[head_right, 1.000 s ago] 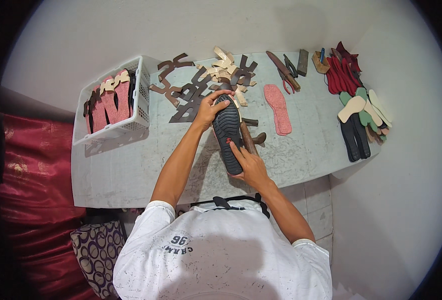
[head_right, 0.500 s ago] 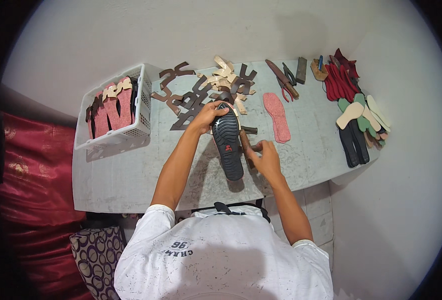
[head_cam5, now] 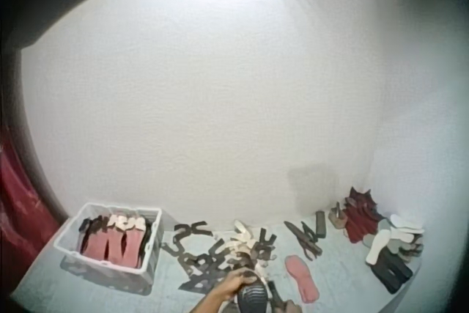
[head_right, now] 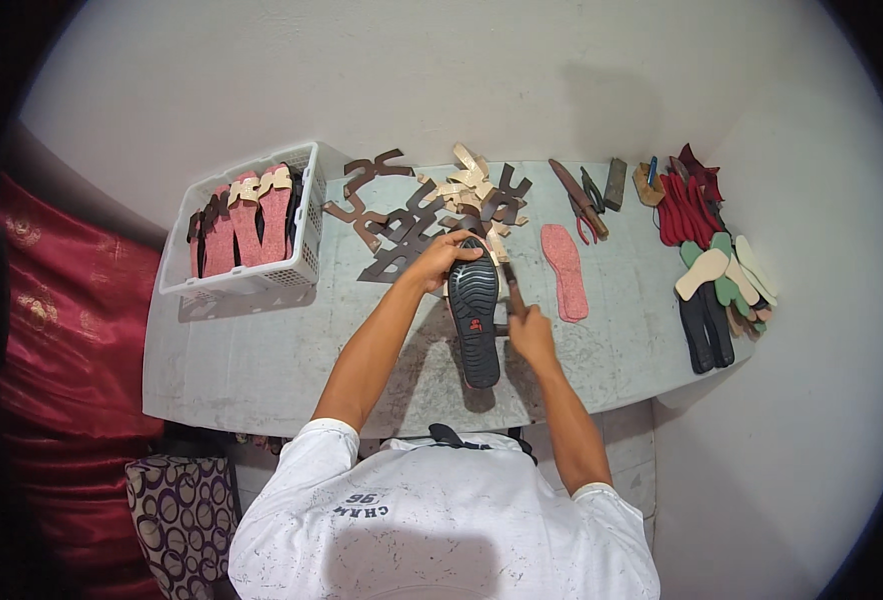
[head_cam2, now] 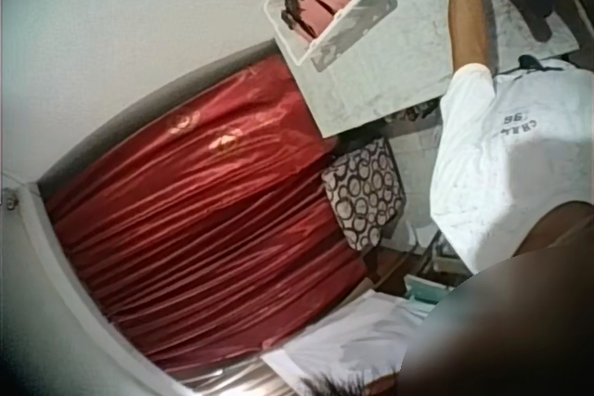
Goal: Manually assemble footwear components and secure them with a hammer.
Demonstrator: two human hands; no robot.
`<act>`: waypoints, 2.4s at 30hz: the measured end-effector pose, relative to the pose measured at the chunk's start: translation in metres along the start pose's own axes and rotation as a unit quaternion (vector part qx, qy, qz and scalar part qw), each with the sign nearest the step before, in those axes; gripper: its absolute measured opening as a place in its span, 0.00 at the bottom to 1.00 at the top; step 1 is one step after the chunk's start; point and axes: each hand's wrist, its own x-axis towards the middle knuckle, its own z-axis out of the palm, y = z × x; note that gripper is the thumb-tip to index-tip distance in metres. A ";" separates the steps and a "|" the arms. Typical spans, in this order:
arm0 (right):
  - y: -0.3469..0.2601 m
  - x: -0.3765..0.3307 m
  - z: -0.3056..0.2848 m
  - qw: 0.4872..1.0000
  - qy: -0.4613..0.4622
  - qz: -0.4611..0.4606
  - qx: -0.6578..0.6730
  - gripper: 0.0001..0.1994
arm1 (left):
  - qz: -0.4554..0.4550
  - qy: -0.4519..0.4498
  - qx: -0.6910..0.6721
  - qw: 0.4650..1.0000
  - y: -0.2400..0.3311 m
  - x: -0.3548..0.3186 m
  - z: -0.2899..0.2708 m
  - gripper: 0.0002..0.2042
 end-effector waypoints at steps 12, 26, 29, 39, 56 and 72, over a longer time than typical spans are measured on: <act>-0.129 -0.045 -0.105 0.876 0.129 -0.094 0.455 0.17 | -0.001 -0.019 -0.038 0.999 0.001 -0.001 -0.007 0.07; -0.151 -0.043 -0.126 0.930 0.087 -0.101 0.344 0.10 | 0.074 -0.035 0.004 0.997 -0.002 0.002 -0.007 0.10; -0.124 -0.047 -0.095 0.927 0.180 -0.152 0.291 0.10 | 0.072 -0.050 0.003 0.996 -0.001 0.001 -0.007 0.10; -0.127 -0.049 -0.105 0.975 0.007 -0.007 0.220 0.13 | 0.066 -0.018 0.009 0.998 0.009 -0.008 -0.011 0.09; -0.136 -0.067 -0.079 0.982 0.022 0.015 0.185 0.13 | 0.085 -0.039 0.014 0.996 0.000 0.001 -0.008 0.10; -0.147 -0.072 -0.051 0.987 0.083 0.036 0.133 0.17 | 0.094 -0.034 0.019 0.995 -0.007 0.005 -0.012 0.10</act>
